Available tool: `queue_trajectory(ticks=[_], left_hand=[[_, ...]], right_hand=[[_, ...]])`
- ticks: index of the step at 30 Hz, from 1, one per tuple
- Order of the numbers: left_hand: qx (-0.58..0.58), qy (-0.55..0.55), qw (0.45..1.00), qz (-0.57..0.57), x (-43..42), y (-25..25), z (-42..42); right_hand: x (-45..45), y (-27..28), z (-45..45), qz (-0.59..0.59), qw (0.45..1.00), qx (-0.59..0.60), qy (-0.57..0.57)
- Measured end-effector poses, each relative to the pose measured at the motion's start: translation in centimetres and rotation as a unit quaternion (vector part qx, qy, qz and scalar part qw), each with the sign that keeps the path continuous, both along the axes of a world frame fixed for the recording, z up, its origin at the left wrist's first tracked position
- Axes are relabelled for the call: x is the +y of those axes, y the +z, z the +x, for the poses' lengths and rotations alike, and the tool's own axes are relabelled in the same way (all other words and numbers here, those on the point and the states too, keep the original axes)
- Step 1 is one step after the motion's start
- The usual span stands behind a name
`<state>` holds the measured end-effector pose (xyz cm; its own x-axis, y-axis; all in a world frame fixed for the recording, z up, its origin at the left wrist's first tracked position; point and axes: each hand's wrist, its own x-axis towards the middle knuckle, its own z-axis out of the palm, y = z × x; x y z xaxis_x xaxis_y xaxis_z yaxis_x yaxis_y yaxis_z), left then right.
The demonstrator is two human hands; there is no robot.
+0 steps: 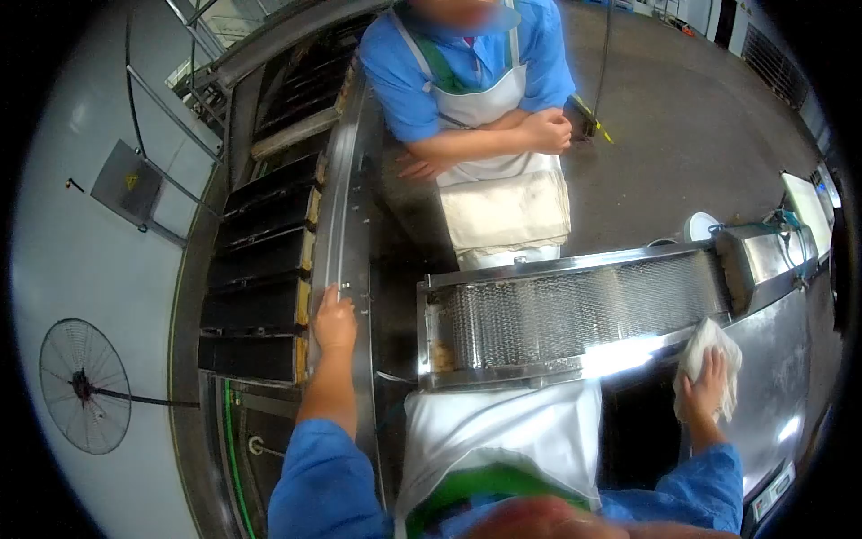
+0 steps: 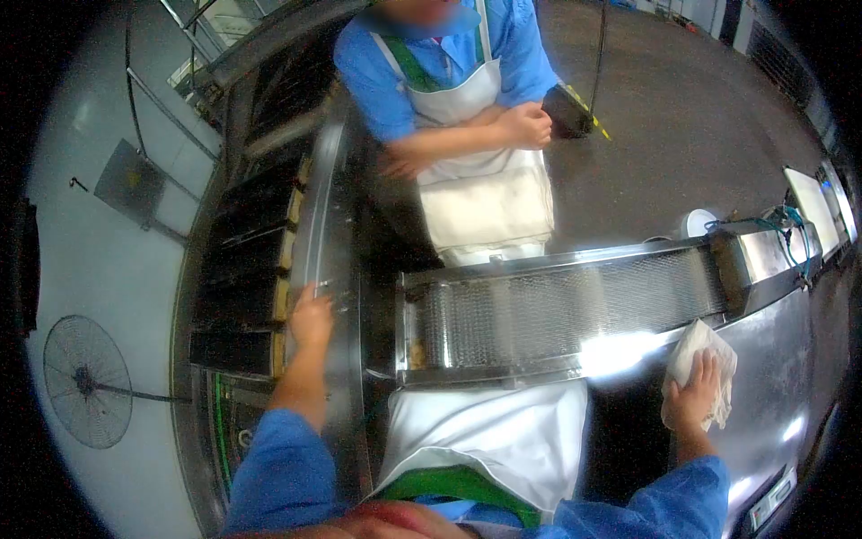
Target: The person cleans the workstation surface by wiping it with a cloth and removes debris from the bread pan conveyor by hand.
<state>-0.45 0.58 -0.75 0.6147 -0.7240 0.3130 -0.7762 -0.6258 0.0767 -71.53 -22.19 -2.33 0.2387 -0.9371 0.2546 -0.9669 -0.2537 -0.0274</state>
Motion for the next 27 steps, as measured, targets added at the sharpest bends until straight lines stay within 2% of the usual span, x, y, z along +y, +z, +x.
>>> queue_trajectory(ticks=[4,17,20,22,27], left_hand=[[-0.001,0.004,1.0,0.006,0.1,-0.5,0.6],[0.026,0.002,1.0,0.014,0.4,0.3,0.7],[0.001,-0.01,1.0,-0.024,0.0,-0.6,1.0],[0.019,0.019,1.0,-0.013,0.0,-0.4,0.6],[-0.001,0.012,1.0,-0.025,-0.1,-0.8,0.6]], right_hand=[[0.8,2.0,1.8,0.014,1.0,-0.008,-0.006],[1.1,1.4,1.8,-0.002,1.0,-0.021,-0.01],[1.5,3.1,3.1,0.029,0.998,-0.021,-0.044],[1.5,3.6,3.3,0.07,0.996,-0.015,-0.058],[0.8,2.1,2.3,0.039,0.998,-0.018,-0.044]])
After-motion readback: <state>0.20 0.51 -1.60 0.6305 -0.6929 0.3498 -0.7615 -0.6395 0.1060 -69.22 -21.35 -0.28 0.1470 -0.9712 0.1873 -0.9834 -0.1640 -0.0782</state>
